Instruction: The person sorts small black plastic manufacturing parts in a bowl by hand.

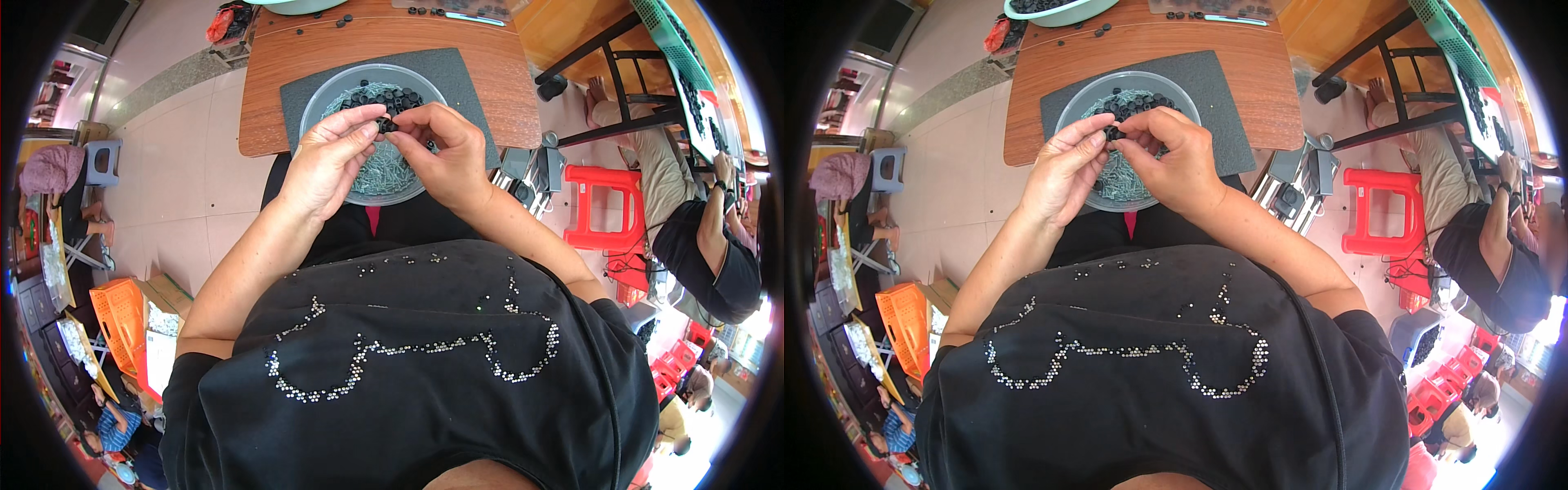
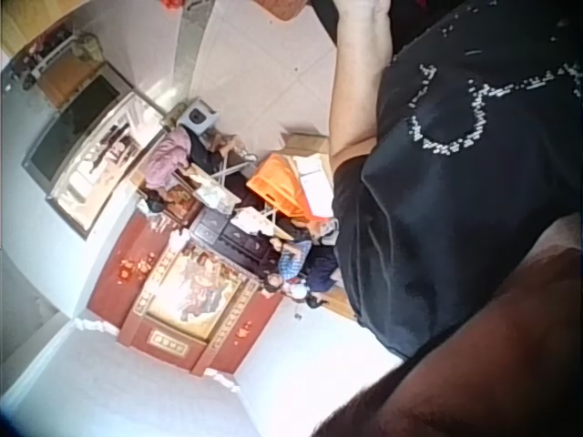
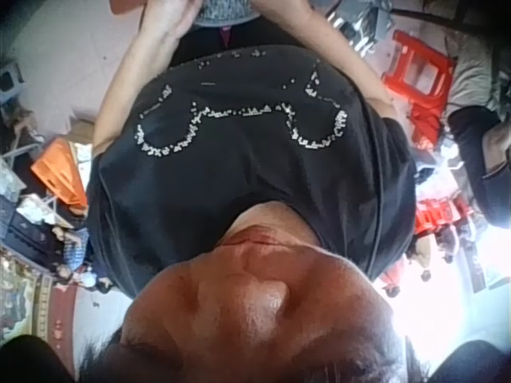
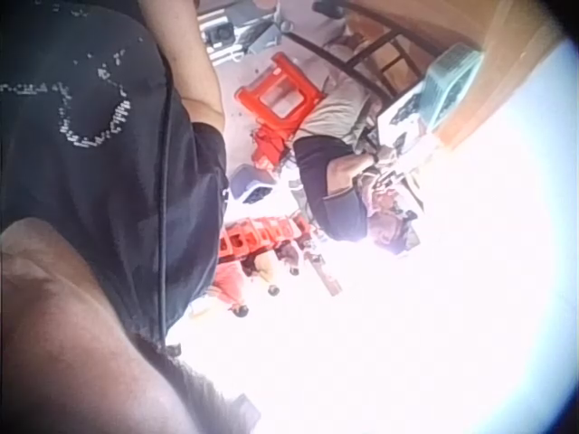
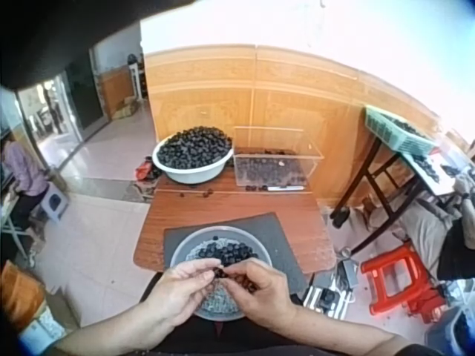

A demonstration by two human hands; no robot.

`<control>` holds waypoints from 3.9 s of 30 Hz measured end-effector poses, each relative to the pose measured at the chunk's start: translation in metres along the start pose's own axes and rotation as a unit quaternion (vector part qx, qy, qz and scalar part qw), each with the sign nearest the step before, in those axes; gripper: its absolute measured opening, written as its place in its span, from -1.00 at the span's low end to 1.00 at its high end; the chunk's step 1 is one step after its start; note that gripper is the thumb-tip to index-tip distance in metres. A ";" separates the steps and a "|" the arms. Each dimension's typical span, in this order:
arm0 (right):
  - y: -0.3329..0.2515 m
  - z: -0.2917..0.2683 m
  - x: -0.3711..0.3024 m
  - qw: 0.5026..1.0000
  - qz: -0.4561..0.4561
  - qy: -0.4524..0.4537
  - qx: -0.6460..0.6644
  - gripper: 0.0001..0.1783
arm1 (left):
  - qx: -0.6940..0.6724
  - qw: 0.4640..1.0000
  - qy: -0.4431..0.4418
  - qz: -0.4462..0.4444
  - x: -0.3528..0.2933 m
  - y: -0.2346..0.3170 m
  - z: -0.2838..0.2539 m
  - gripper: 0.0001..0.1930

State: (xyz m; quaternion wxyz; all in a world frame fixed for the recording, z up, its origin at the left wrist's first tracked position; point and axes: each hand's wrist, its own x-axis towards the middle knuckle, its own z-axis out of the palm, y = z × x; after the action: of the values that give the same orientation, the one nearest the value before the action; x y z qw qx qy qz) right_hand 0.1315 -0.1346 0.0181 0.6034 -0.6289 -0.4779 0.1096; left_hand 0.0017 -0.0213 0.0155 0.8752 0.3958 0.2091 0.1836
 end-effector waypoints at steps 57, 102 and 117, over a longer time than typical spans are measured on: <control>-0.006 -0.003 -0.002 0.957 0.181 0.008 0.227 -0.91 | 0.171 0.979 0.019 0.113 -0.006 0.001 0.026 -0.68; 0.020 0.010 -0.008 0.919 0.254 -0.084 0.290 -0.84 | 0.290 0.951 0.078 0.077 -0.009 -0.013 0.023 -0.69; 0.043 -0.042 0.085 0.911 0.338 -0.048 0.230 -0.84 | 0.386 0.916 0.097 0.046 -0.010 -0.018 -0.047 -0.64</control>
State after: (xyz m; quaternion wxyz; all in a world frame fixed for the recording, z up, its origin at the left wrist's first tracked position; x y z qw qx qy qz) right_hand 0.2254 -0.0916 0.0282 0.6346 -0.5905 -0.2267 0.4442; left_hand -0.0282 -0.0083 -0.0240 0.6202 0.6925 0.3292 0.1658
